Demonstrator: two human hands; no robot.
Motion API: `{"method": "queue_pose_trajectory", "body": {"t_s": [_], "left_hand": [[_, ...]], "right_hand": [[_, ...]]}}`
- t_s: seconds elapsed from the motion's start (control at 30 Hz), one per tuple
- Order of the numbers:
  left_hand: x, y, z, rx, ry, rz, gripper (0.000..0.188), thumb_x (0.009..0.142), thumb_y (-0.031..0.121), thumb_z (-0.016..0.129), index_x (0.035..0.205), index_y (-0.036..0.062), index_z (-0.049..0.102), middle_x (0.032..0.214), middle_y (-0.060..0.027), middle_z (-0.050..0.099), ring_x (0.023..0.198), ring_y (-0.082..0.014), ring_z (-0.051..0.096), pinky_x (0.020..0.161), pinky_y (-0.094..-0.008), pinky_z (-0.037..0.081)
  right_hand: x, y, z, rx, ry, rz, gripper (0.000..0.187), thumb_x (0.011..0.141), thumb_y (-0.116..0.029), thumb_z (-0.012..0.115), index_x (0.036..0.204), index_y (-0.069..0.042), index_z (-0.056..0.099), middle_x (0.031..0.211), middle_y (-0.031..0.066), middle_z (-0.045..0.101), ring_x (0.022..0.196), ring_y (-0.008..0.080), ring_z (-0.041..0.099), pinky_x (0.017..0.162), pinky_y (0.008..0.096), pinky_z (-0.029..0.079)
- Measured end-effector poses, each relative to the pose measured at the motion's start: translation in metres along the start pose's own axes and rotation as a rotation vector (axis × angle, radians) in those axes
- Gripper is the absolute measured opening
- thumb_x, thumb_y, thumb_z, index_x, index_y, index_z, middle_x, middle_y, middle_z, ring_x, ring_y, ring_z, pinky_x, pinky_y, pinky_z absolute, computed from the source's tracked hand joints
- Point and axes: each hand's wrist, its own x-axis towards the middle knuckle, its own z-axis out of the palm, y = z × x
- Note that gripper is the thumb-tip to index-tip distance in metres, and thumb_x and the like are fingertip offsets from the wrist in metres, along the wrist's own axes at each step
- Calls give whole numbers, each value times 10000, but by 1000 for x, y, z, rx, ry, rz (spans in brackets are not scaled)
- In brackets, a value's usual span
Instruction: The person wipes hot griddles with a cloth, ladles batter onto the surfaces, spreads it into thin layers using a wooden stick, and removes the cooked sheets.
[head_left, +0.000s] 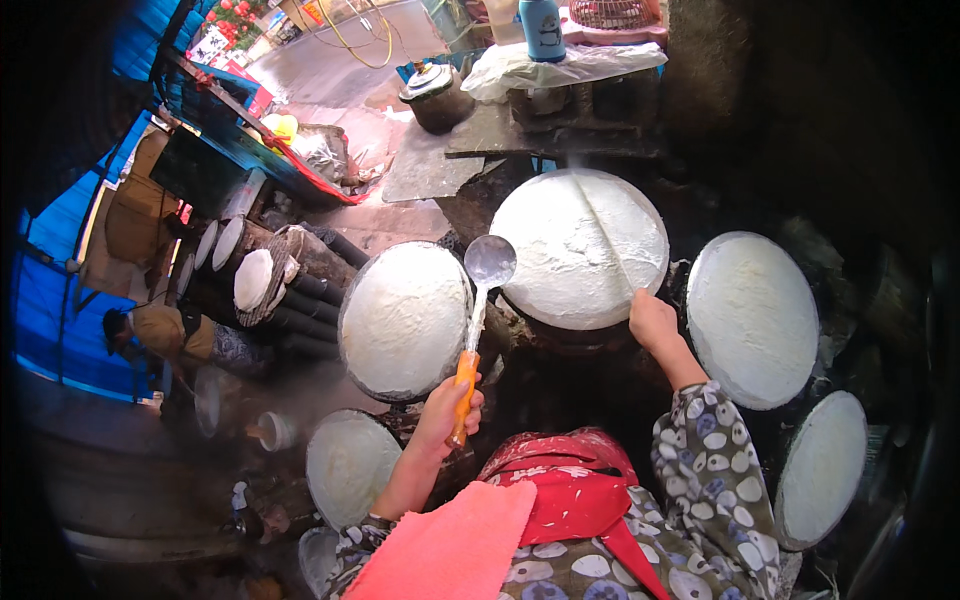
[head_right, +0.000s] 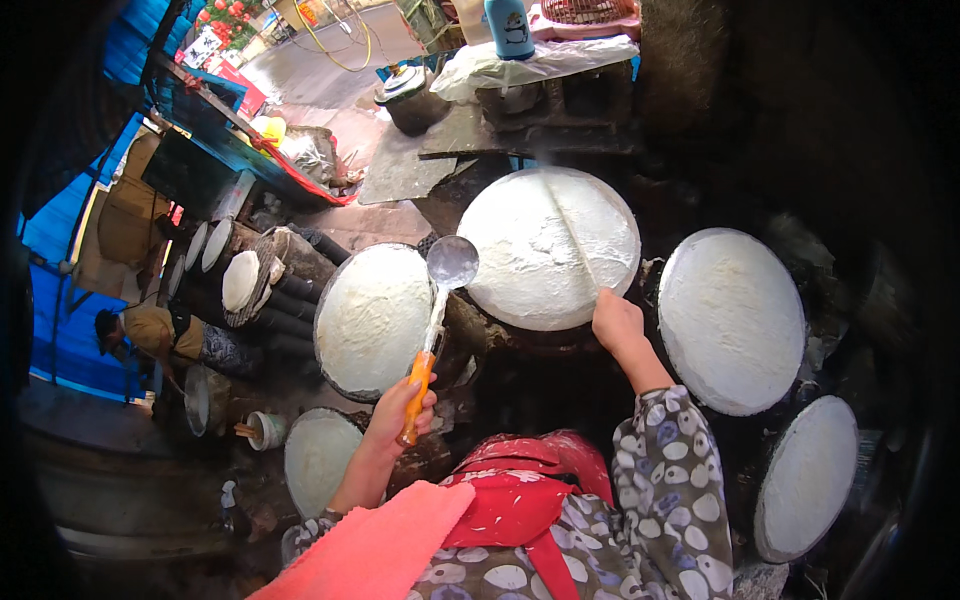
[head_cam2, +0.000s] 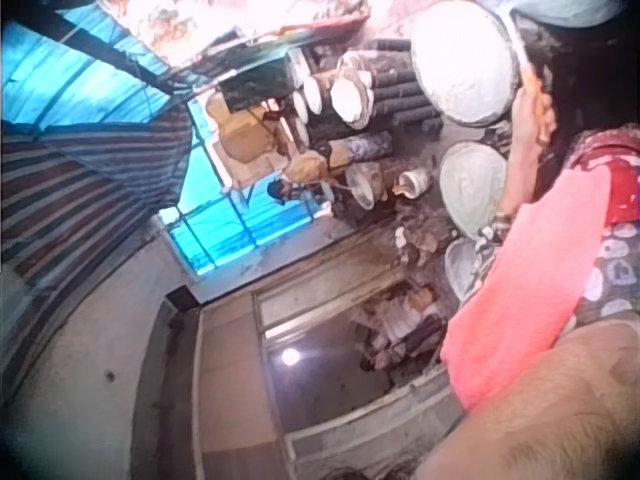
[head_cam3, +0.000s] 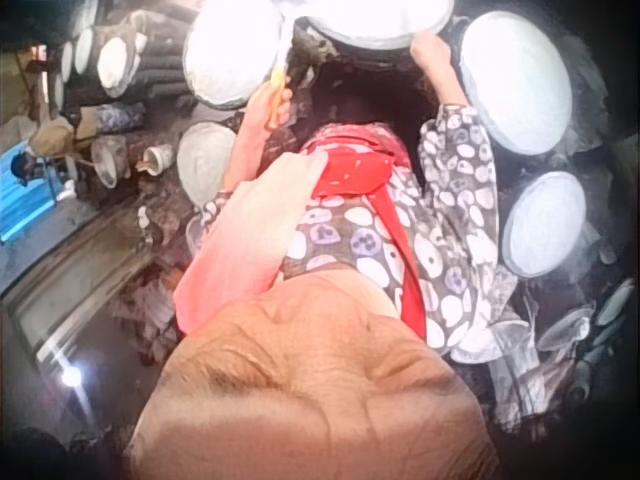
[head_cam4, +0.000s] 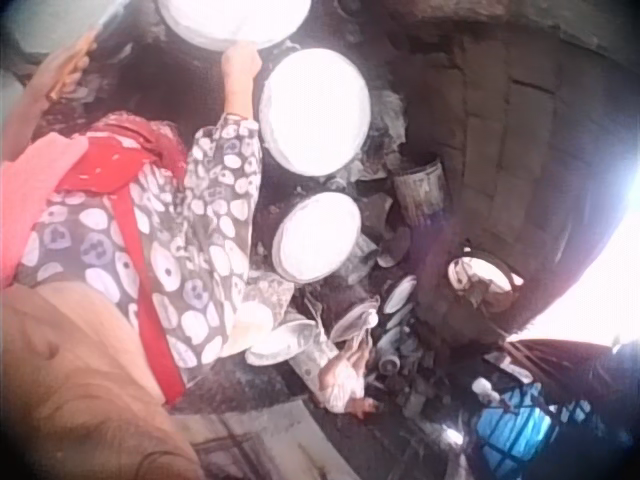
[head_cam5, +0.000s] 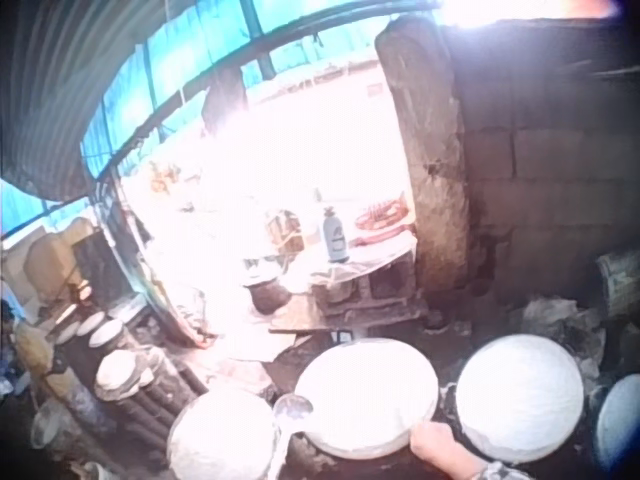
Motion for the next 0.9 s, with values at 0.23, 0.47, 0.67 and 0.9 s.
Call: {"method": "queue_pose_trajectory", "body": {"t_s": [0.23,0.47,0.67,0.9], "left_hand": [[11,2,-4,205,108,4,254,975,276,499,1144,94,445,784,-28,509,507,-106,496,425,-243,417],[30,1,10,361,93,56,229,976,271,497,1107,93,435,768,-24,505,495,-101,492,411,-247,410],[36,-4,18,344,108,27,260,972,254,504,1161,89,436,787,-34,509,504,-111,494,418,-251,389],[32,1,31,254,113,-15,208,981,263,487,1077,91,421,768,-27,497,497,-107,487,422,-260,420]], "right_hand": [[-68,8,-25,-82,-206,-150,140,892,-133,447,890,-23,532,707,214,640,683,420,641,623,525,492],[-123,2,47,90,-53,172,213,957,-230,442,932,-24,491,702,249,628,703,427,645,628,535,503],[-91,-67,44,271,-84,3,242,954,-243,438,909,-24,531,734,242,637,747,437,636,658,535,494],[-95,-64,62,321,-105,124,275,959,-255,417,933,-5,530,770,265,636,753,444,629,669,546,480]]}}
